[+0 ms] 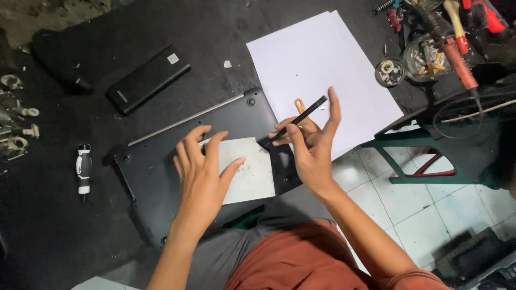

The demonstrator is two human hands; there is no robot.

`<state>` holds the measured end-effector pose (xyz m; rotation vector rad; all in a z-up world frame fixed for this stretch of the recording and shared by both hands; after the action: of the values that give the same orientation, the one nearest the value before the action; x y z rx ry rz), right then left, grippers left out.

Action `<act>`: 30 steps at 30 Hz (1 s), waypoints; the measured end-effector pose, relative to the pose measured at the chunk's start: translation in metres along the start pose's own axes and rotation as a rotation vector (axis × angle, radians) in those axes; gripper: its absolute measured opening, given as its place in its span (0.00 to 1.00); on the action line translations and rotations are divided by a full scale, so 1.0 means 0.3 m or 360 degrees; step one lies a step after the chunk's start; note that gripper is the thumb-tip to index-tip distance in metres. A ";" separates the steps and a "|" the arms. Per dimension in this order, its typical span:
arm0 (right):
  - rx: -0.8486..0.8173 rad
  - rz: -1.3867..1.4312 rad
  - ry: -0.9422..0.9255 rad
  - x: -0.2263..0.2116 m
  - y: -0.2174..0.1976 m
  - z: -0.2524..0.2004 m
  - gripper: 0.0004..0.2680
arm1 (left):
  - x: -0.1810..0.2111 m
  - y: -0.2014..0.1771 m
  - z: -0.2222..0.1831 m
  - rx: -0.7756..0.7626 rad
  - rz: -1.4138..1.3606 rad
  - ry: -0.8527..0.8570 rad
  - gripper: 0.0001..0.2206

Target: Disassembling a laptop to remove the internal hard drive using a screwdriver and prying tool.

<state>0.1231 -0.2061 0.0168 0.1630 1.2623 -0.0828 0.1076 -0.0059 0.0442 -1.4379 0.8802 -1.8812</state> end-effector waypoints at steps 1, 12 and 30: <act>-0.0001 -0.0002 -0.0001 0.010 0.007 0.006 0.29 | 0.014 0.007 0.007 0.0002 -0.0002 0.0000 0.25; -0.0092 -0.0402 -0.0641 -0.068 0.099 0.014 0.29 | 0.013 0.118 -0.008 0.0043 -0.0017 0.0160 0.21; -0.0097 -0.0394 -0.0644 0.024 0.080 -0.002 0.30 | -0.002 0.122 -0.003 -0.0002 -0.0125 0.0074 0.20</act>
<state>0.1285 -0.1822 0.0115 -0.0626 0.8747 -0.2768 0.1095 -0.0269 0.0144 -1.4540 0.8583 -1.9790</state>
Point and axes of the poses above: each hand's wrist, its own z-axis towards the middle knuckle, its own y-axis out of the palm, x = y × z, the point moved 9 cm from there along z, towards the middle knuckle, and after that the axes turned 5 degrees about x, right-handed, at the moved point
